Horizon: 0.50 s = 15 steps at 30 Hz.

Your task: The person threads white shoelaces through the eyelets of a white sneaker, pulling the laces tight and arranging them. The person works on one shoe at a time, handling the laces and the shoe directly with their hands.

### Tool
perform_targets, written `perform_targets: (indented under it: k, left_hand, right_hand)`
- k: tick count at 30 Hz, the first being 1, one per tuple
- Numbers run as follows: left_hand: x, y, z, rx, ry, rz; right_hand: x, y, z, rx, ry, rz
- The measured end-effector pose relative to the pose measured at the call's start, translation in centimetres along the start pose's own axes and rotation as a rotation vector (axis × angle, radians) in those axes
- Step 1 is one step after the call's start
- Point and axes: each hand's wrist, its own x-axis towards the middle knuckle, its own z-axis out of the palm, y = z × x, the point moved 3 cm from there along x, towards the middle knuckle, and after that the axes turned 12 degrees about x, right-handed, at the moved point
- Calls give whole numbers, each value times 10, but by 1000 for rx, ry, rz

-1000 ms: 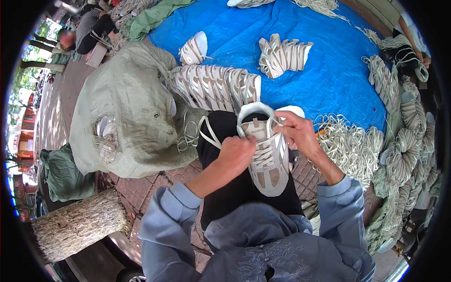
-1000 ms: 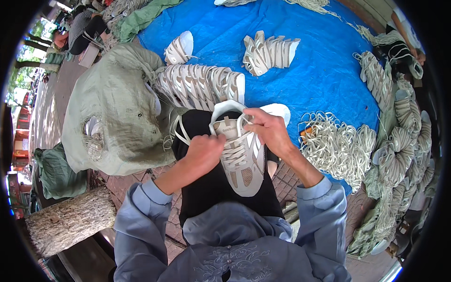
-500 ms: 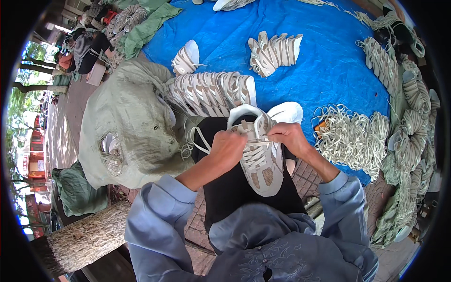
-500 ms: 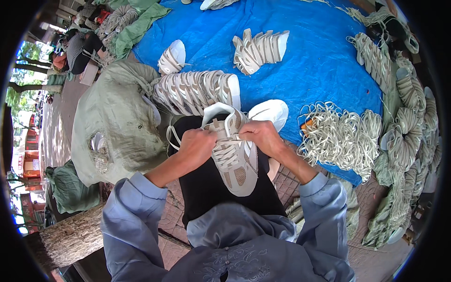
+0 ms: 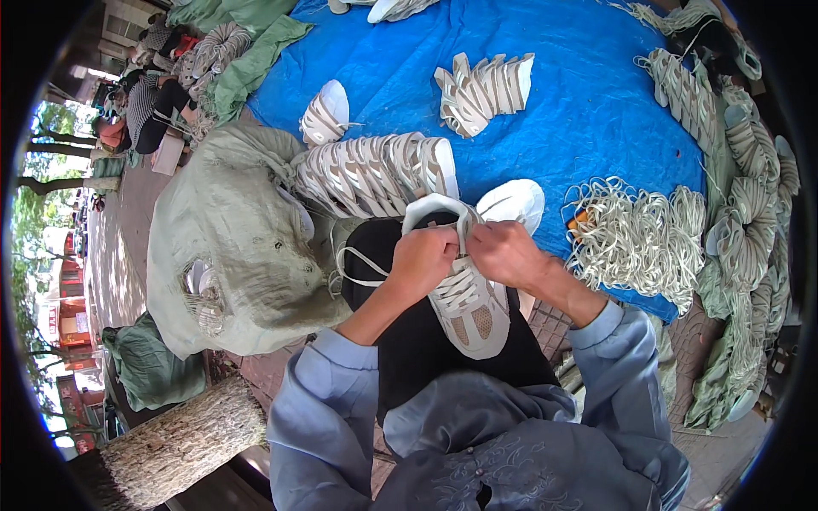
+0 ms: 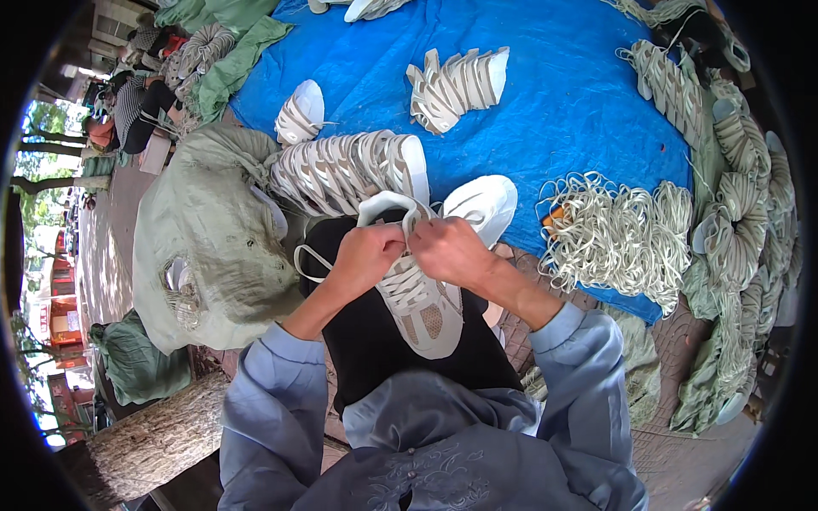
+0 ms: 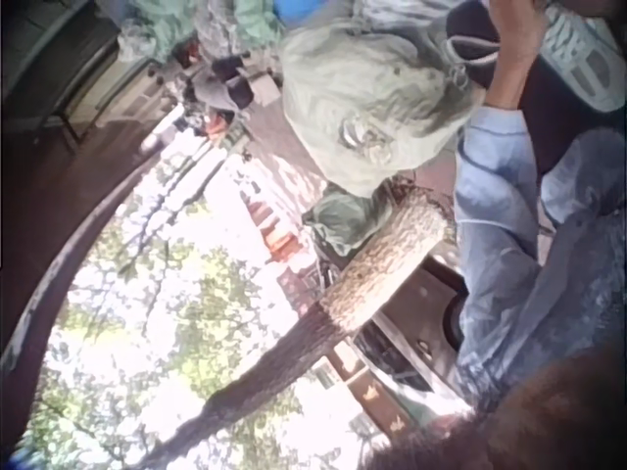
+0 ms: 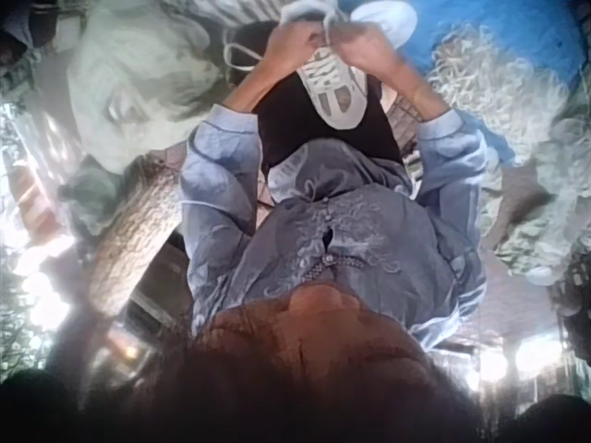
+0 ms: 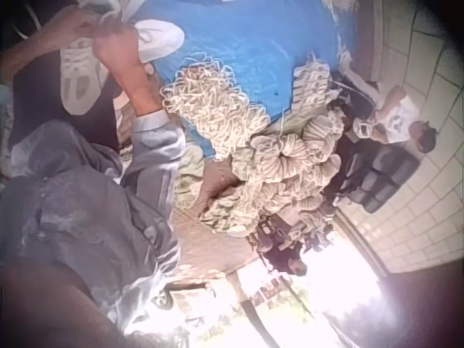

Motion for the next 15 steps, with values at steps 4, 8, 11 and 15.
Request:
perform_targets:
  k: [4, 8, 11, 15]
  left_hand:
    - [3, -2, 7, -133, -96, -109]
    - [20, 3, 9, -27, -245, -27]
    - [28, -8, 20, -5, -367, 53]
    - [15, -19, 2, -65, -501, 92]
  right_hand:
    - [-1, 3, 1, 39, -3, 61]
    - [-11, 25, 0, 436, 18, 198]
    - [-5, 21, 4, 485, 27, 306]
    - [0, 20, -1, 693, 63, 350]
